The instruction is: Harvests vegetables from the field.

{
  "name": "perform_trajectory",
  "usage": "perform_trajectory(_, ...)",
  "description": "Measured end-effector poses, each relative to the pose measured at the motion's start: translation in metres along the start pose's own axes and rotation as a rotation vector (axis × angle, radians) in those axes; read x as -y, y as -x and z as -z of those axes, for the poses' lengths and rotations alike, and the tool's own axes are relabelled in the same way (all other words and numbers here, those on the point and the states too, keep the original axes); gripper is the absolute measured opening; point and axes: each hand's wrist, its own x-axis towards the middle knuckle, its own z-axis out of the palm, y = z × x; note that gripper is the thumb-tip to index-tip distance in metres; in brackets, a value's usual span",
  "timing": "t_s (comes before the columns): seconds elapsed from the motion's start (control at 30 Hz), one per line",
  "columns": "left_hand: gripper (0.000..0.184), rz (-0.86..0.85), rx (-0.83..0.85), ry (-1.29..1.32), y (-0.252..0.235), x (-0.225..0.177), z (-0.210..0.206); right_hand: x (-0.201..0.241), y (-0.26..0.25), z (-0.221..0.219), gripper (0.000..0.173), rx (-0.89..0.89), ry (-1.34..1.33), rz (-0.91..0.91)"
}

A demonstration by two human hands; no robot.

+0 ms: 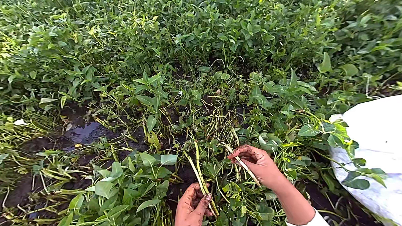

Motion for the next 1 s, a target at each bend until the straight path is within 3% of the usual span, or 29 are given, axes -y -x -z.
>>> perform_trajectory(0.13,0.026,0.010,-0.020,0.016,0.000,0.002,0.002,-0.012,0.001,-0.007,0.024,0.044,0.333,-0.117)
perform_trajectory(0.23,0.026,0.008,-0.032,0.014,0.000,0.003,0.004,-0.016,-0.004,-0.017,0.040,0.269,0.768,-0.441)
perform_trajectory(0.3,0.026,0.001,-0.036,0.006,-0.001,0.002,0.006,-0.021,-0.017,-0.012,0.042,0.172,0.852,-0.553)
perform_trajectory(0.43,0.026,0.006,-0.054,-0.011,0.001,0.004,0.009,-0.046,-0.059,0.022,0.024,-0.229,0.985,-0.544)
perform_trajectory(0.6,0.027,0.025,-0.042,-0.027,0.006,0.007,0.011,-0.068,-0.094,0.032,0.038,-0.122,1.193,-0.924)
perform_trajectory(0.83,0.029,0.035,-0.067,-0.067,0.007,0.007,0.018,-0.038,-0.085,0.056,0.026,-0.386,0.857,-0.603)
perform_trajectory(1.0,0.028,0.053,-0.060,-0.051,0.004,0.010,0.017,-0.019,-0.074,0.050,0.030,-0.370,1.117,-0.534)
